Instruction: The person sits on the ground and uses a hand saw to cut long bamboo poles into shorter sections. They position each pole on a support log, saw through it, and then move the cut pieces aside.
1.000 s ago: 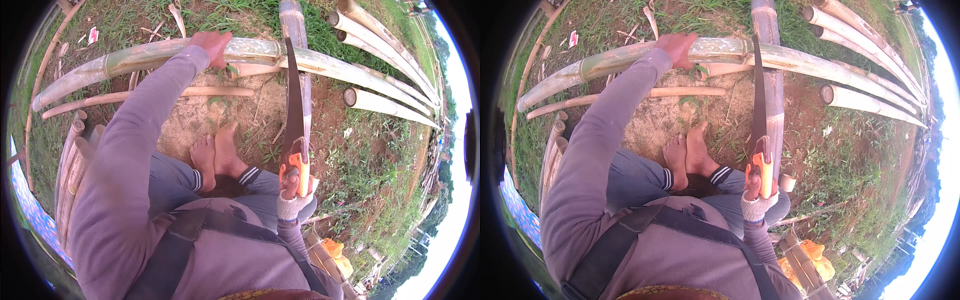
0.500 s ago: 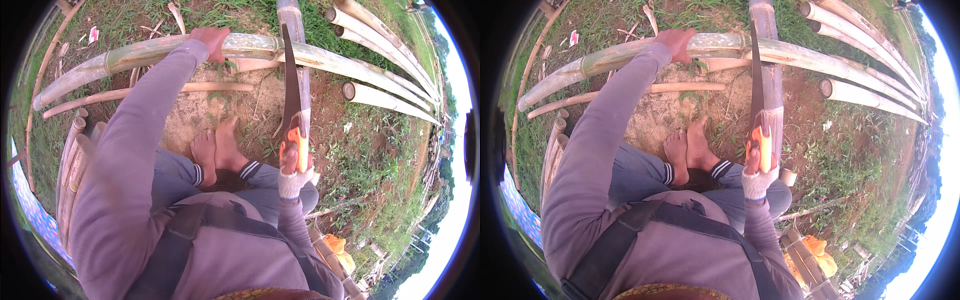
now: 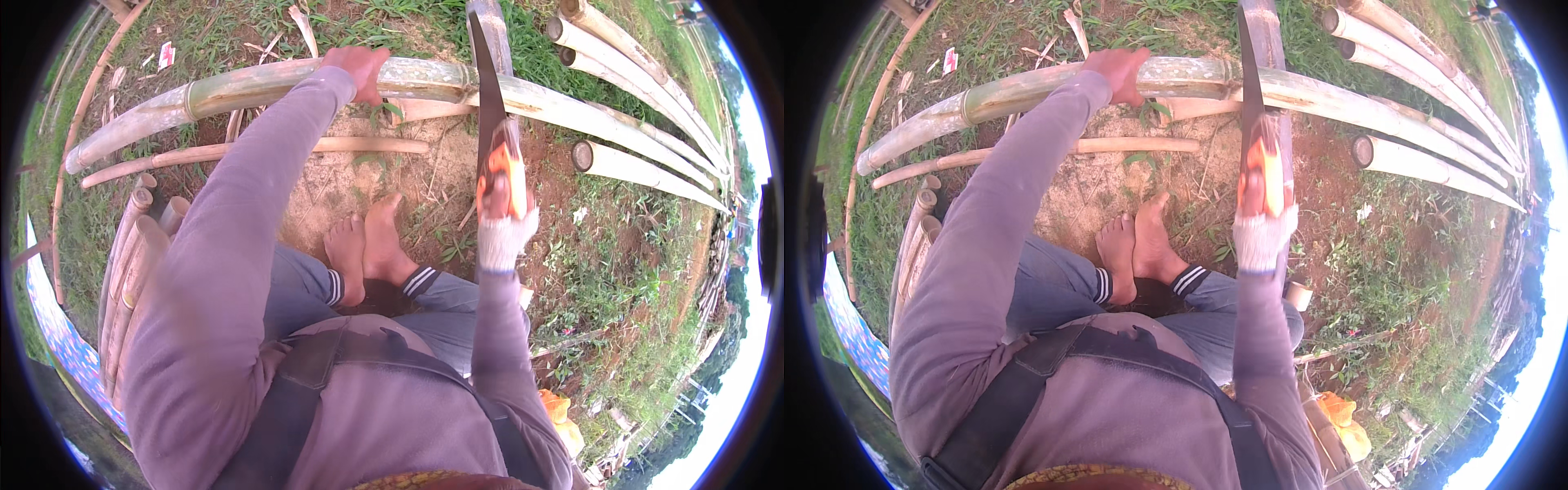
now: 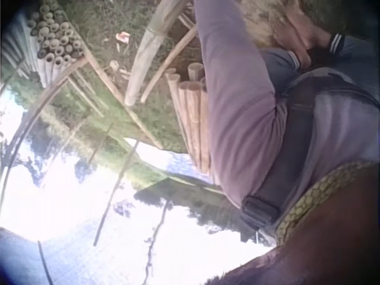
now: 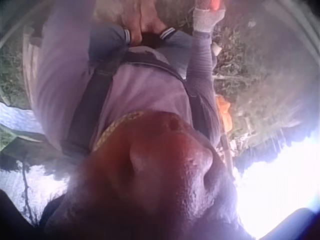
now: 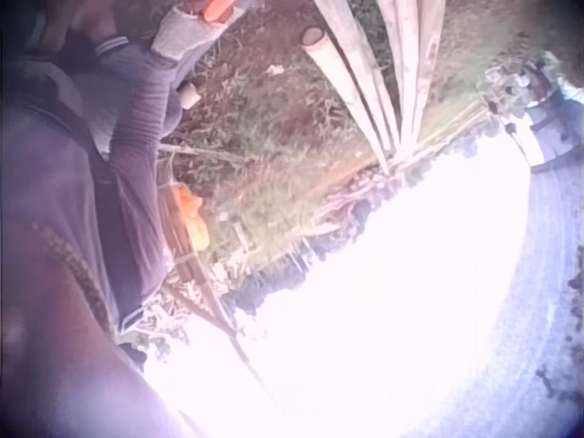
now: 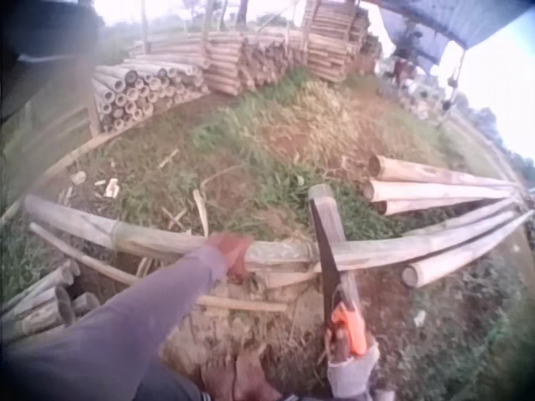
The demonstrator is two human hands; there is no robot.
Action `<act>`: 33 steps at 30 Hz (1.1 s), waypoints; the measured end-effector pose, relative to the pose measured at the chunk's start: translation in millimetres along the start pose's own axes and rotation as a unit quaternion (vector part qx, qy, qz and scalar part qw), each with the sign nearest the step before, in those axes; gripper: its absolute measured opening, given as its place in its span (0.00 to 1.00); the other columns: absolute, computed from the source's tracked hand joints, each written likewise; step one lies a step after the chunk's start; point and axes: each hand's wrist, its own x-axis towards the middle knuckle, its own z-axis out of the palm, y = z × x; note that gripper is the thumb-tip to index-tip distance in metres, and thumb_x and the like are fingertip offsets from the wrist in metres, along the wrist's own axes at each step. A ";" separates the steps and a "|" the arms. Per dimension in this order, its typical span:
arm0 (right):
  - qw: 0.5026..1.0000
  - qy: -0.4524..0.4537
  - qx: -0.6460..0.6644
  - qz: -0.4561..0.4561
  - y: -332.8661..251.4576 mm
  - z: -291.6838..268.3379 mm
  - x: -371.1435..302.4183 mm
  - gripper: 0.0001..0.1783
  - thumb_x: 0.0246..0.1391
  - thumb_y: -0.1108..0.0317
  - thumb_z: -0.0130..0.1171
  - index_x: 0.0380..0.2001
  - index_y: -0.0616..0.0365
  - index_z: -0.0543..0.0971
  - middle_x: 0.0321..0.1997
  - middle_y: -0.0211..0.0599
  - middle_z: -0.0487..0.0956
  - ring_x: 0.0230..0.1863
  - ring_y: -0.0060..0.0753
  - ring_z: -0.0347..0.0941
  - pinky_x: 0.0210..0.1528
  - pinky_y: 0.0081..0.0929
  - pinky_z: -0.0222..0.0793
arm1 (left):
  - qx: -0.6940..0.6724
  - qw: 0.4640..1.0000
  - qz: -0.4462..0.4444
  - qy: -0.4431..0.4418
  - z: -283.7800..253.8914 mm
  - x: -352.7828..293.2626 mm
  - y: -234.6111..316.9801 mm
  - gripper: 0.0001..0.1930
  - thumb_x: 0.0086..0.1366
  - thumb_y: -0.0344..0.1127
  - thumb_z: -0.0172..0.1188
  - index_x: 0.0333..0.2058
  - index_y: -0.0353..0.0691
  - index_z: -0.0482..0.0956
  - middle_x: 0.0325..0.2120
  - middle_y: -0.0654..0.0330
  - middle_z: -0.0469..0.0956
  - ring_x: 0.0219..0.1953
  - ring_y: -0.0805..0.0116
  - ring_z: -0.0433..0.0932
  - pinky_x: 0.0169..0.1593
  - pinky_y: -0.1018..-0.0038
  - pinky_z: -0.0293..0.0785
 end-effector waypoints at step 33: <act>0.990 0.020 -0.137 -0.037 -8.7 33.3 61.1 0.18 0.70 0.59 0.71 0.48 0.65 0.82 0.39 0.38 0.86 0.40 0.24 0.82 0.39 0.26 0.81 | 0.018 1.000 0.006 0.016 11.2 0.2 11.2 0.36 0.58 0.54 0.81 0.59 0.45 0.77 0.45 0.54 0.89 0.49 0.50 0.90 0.54 0.53 0.86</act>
